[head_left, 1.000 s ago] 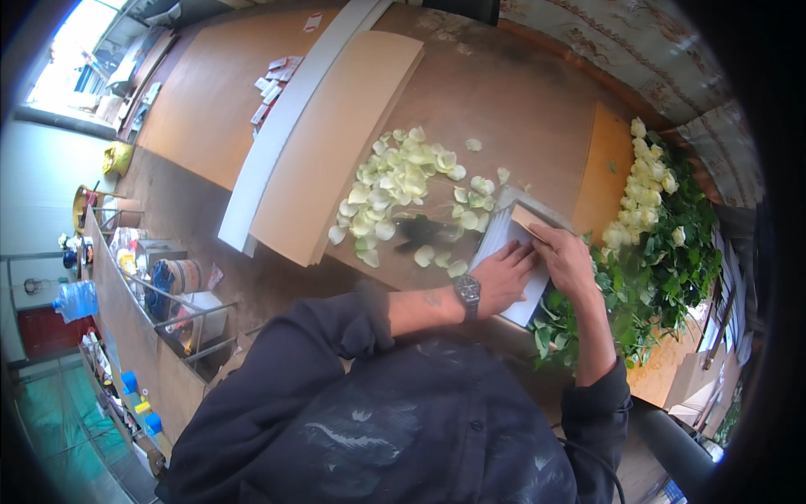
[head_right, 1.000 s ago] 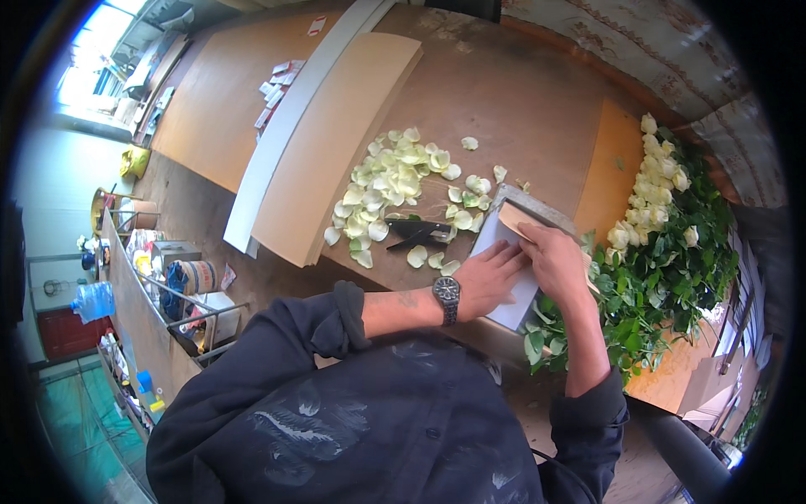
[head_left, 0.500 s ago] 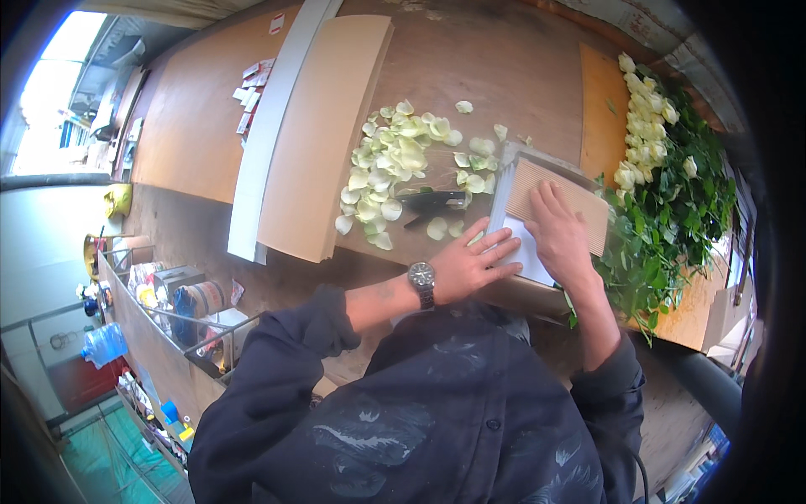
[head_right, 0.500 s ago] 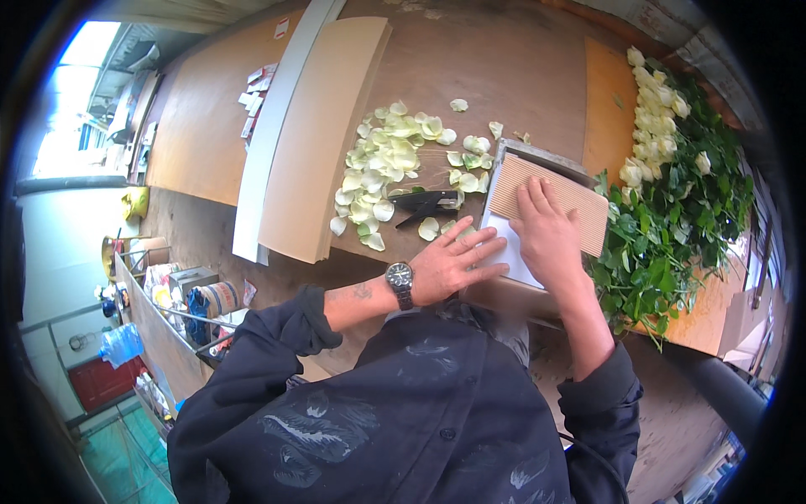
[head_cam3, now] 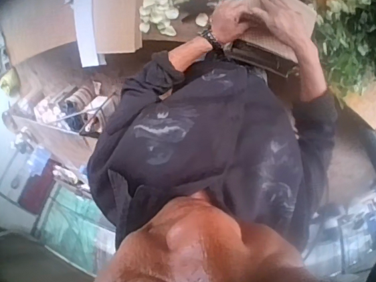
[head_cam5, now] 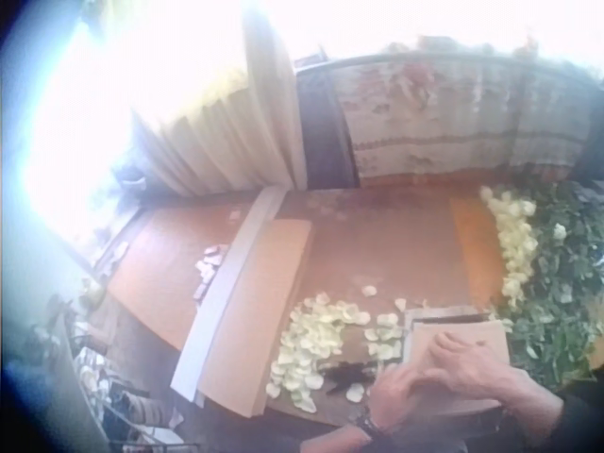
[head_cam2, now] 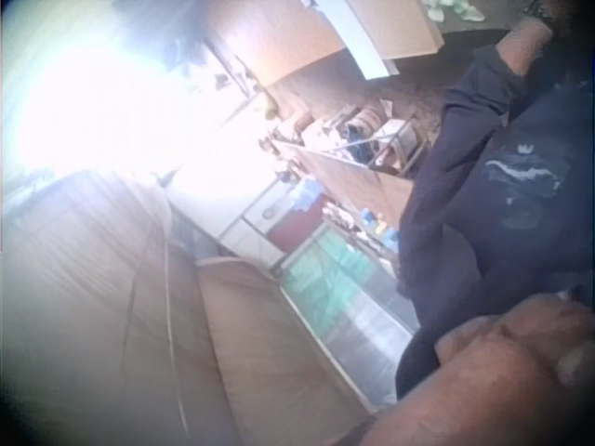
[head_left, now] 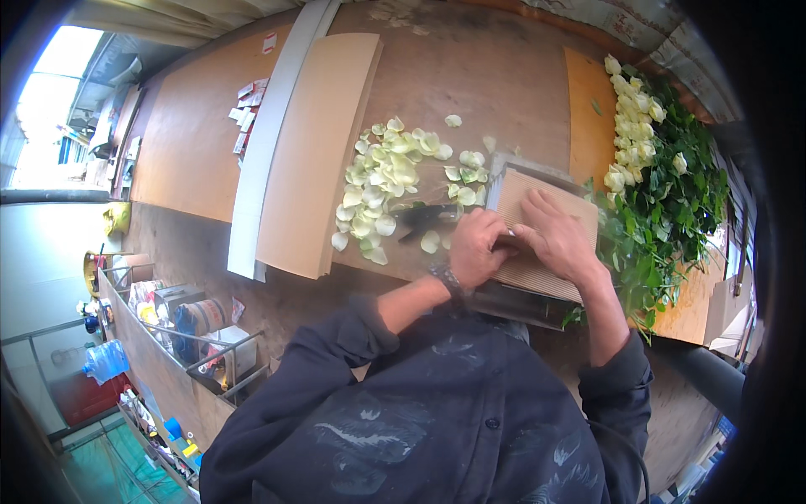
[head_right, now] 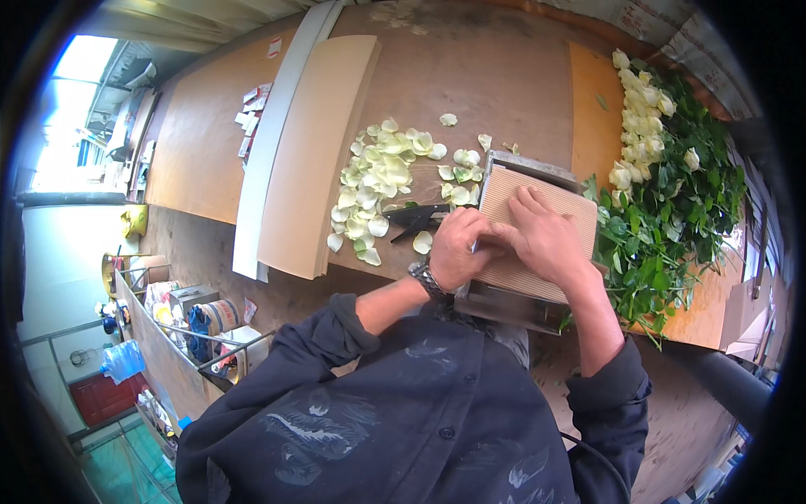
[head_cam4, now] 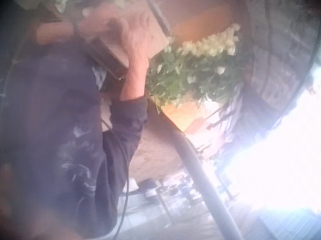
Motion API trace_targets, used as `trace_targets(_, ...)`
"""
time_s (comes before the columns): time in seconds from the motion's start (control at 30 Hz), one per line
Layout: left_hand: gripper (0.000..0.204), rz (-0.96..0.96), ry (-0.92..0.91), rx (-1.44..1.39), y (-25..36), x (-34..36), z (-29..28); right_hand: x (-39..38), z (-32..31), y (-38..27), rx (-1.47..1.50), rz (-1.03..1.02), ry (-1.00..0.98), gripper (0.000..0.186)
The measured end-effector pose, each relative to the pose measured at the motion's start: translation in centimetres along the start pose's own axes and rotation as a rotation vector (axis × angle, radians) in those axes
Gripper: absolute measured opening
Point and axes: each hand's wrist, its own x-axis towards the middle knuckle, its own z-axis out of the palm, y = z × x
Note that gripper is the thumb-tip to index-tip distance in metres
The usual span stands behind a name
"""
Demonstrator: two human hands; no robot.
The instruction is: The person arranges white roses and green leaves into a small bouquet on a table, then wraps the bouquet in white paper and secures it with tape. The person handles the flowers and leaves by hand and uses a stapler and tape to finish the wrapping.
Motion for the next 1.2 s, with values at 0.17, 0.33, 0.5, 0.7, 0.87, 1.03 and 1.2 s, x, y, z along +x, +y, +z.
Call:
trace_targets(0.17,0.049,-0.281,0.156,-0.07,1.1,-0.5,1.1,-0.6,-0.8,-0.1,-0.088,0.029,-0.095,0.097)
trace_targets(0.33,0.08,-0.405,0.055,-0.106,0.8,-0.3,1.3,-1.4,0.0,-0.1,-0.15,-0.043,-0.131,0.131)
trace_targets(0.5,0.081,-0.482,-0.118,-0.071,0.6,-0.2,1.4,-1.7,0.3,0.5,-0.137,-0.093,-0.152,0.138)
trace_targets(0.7,0.077,-0.471,-0.109,-0.038,1.2,-0.3,1.2,-1.8,1.1,1.2,-0.164,-0.111,-0.079,0.139)
trace_targets(0.87,0.069,-0.512,-0.104,-0.053,1.7,0.1,0.8,-1.7,1.8,1.3,-0.144,-0.132,-0.004,0.129)
trace_targets(1.03,0.06,-0.523,-0.069,-0.065,1.8,0.6,0.8,-1.5,1.9,1.2,-0.093,-0.121,0.024,0.123)
trace_targets(1.2,0.053,-0.582,-0.09,-0.035,2.2,0.5,0.8,-1.2,1.7,1.2,-0.03,-0.113,0.037,0.124)
